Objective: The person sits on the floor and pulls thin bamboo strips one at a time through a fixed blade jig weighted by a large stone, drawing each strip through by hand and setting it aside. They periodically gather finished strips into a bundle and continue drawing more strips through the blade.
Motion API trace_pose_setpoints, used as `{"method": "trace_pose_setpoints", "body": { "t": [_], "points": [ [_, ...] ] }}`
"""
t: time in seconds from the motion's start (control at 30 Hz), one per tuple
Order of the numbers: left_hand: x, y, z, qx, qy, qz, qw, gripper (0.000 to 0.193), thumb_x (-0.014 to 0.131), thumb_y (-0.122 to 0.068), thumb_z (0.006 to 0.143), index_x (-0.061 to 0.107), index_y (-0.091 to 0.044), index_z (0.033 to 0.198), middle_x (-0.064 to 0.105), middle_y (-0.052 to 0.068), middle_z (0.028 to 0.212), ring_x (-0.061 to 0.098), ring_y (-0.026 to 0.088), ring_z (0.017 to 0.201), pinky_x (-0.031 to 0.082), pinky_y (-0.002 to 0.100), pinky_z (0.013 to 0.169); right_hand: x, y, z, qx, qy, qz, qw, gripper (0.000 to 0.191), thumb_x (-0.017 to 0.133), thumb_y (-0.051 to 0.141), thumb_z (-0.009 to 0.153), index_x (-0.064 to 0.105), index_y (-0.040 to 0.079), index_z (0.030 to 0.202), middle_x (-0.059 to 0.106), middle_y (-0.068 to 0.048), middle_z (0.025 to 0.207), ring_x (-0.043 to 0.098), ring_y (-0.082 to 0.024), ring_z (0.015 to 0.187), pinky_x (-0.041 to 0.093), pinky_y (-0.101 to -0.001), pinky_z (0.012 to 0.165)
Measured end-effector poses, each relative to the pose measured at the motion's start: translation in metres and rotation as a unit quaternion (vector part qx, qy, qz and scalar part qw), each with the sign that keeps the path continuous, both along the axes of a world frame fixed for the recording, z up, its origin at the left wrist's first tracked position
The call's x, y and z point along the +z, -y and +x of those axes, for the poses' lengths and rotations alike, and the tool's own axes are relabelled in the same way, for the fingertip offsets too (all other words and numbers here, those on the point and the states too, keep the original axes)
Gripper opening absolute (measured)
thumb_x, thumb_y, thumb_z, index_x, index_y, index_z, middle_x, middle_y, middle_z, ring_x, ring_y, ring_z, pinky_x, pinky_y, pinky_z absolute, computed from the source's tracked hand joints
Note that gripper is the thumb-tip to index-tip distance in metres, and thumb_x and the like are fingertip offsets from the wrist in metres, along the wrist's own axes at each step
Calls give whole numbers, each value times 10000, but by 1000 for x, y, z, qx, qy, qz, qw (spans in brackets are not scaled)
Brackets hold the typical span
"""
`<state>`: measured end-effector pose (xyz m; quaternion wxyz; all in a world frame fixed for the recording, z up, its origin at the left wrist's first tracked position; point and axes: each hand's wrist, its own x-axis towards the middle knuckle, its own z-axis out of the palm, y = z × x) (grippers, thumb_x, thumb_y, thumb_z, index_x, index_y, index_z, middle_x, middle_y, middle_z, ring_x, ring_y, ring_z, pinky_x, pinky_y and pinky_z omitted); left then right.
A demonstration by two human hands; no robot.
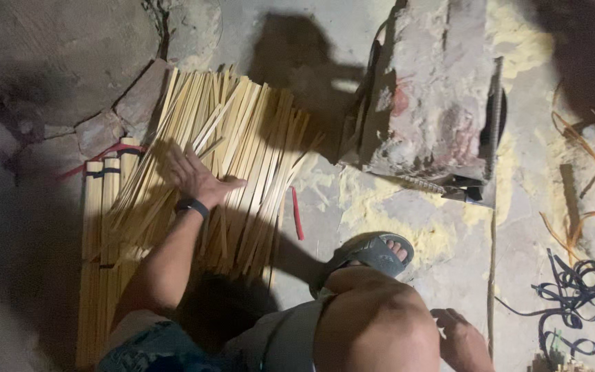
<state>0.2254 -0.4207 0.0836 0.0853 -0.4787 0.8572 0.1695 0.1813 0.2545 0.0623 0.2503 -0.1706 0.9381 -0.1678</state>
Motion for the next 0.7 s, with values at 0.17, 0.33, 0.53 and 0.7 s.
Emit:
{"method": "trace_pose_setpoints", "body": {
  "t": [0.17, 0.33, 0.53, 0.7],
  "points": [
    [19, 78, 28, 130, 27, 59, 989, 1702, 924, -679, 440, -147, -149, 1651, -132, 275, 1680, -123, 429, 1567, -21, 617, 1263, -27, 92, -1, -9, 99, -23, 995, 287, 771, 197, 776, 762, 133, 1055, 771, -82, 1011, 774, -278, 800, 613, -385, 706],
    [3, 127, 49, 181, -44, 202, 962, 1569, 863, -692, 520, -54, -108, 1653, 156, 250, 1684, 195, 415, 1557, 229, 554, 1259, -66, 206, -6, -21, 156, -66, 985, 289, 765, 194, 783, 761, 127, 1065, 771, -86, 1018, 774, -275, 801, 613, -385, 709],
    [-6, 147, 32, 78, 120, 223, 964, 1286, 788, -742, 699, 213, -98, 1652, 210, 249, 1695, 253, 414, 1554, 302, 566, 1219, -70, 223, 8, -40, 172, -83, 981, 292, 758, 191, 792, 759, 120, 1076, 769, -91, 1026, 773, -272, 803, 613, -386, 712],
    [-2, 150, 25, 89, 113, 245, 959, 1399, 912, -586, 598, 160, 21, 1610, 275, 290, 1633, 309, 409, 1514, 348, 533, 1188, -73, 237, 10, -48, 176, -89, 979, 295, 752, 188, 800, 758, 114, 1085, 769, -95, 1033, 773, -270, 804, 613, -386, 715]
  ]
}}
